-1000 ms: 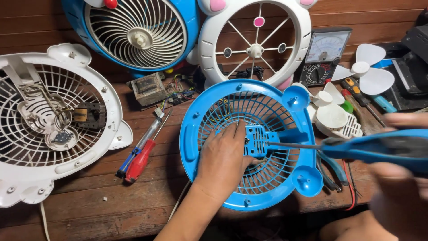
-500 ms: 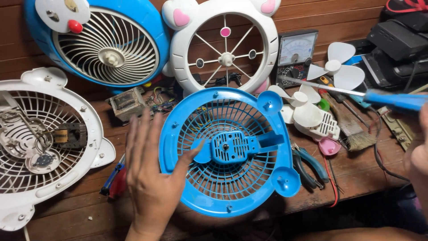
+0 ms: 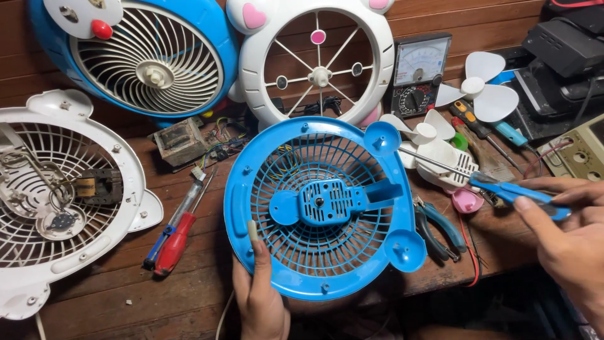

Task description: Cleaning and assembling a small portable fan using a brush and screwdriver on a repair bench.

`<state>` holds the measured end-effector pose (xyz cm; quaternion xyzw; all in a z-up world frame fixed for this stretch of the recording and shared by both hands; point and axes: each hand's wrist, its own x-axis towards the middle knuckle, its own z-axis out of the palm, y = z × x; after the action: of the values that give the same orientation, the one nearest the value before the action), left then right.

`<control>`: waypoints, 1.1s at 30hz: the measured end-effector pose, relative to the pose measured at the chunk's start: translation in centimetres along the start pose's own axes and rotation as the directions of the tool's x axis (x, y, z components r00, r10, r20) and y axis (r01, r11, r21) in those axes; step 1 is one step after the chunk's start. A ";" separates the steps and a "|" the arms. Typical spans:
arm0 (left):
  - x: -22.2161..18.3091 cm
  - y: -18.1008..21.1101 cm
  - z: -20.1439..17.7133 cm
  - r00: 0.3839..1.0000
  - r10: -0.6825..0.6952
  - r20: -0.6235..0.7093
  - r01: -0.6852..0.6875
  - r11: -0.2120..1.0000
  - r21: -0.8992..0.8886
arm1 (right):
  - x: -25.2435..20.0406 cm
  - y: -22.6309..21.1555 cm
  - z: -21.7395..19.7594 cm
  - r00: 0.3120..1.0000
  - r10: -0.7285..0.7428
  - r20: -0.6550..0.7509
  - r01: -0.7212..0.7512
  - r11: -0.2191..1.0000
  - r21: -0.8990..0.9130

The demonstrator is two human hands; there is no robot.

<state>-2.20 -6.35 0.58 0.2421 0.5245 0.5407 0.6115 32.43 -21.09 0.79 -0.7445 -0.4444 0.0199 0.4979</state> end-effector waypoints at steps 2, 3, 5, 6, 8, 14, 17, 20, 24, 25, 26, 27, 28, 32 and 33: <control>-0.4 0.1 0.5 0.996 -0.064 -0.057 0.060 0.995 -0.080 | 0.1 -1.1 1.6 0.999 -0.027 0.036 0.023 0.995 0.101; -0.5 0.7 0.9 0.996 -0.060 -0.061 0.055 0.995 -0.084 | 0.0 -1.3 2.1 0.999 -0.032 0.040 0.028 0.994 0.105; -0.6 1.9 1.5 0.987 -0.132 -0.096 0.118 0.983 -0.139 | -0.3 -1.5 3.0 0.996 -0.003 0.093 0.002 1.000 0.015; -0.7 2.5 1.7 0.979 -0.170 -0.112 0.150 0.975 -0.167 | -0.5 -1.6 3.5 0.993 0.013 0.118 -0.010 0.999 -0.031; -0.9 3.7 2.4 0.958 -0.250 -0.138 0.216 0.950 -0.223 | -1.0 -1.8 4.3 0.985 0.054 0.166 -0.033 0.991 -0.130; 0.5 3.1 1.1 0.974 -0.132 -0.183 0.092 0.973 -0.212 | -1.4 0.0 5.3 0.969 -0.133 0.208 0.214 0.870 -0.444; 1.2 3.2 0.2 0.994 0.041 -0.106 -0.070 0.955 -0.288 | -0.8 -0.7 5.8 0.916 -0.296 0.270 0.383 0.847 -0.369; 1.6 5.3 -0.3 0.990 0.142 0.009 -0.130 0.930 -0.344 | -0.2 -0.3 6.1 0.897 -0.314 0.311 0.418 0.832 -0.365; 2.7 4.0 -3.4 0.951 0.310 -0.024 -0.310 0.944 -0.110 | 0.6 -0.2 6.1 0.870 -0.343 0.355 0.466 0.807 -0.363; 2.6 4.1 -3.7 0.940 0.341 -0.019 -0.342 0.938 -0.058 | 0.7 -0.4 6.1 0.876 -0.312 0.368 0.453 0.795 -0.404; 2.4 4.2 -3.9 0.928 0.372 -0.012 -0.373 0.928 -0.006 | 0.9 -0.6 6.0 0.882 -0.280 0.380 0.440 0.780 -0.445; 1.9 4.5 -3.8 0.928 0.371 -0.015 -0.372 0.928 -0.006 | 1.0 -2.3 6.2 0.880 -0.281 0.382 0.442 0.780 -0.444; 1.4 4.8 -3.6 0.932 0.361 -0.013 -0.361 0.932 0.006 | 1.1 -4.0 6.3 0.868 -0.346 0.355 0.478 0.774 -0.415; 0.2 4.2 -3.5 0.889 0.448 0.093 -0.458 0.869 0.190 | 1.1 -10.5 7.6 0.775 -0.539 0.329 0.623 0.739 -0.258; -0.4 4.8 -3.3 0.890 0.446 0.095 -0.456 0.869 0.189 | 0.9 -11.9 8.2 0.777 -0.537 0.330 0.622 0.739 -0.261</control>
<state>-7.10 -6.17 3.72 0.4328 0.4917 0.6053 0.4523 21.44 -13.26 6.05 -0.6371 -0.7060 -0.1306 0.2803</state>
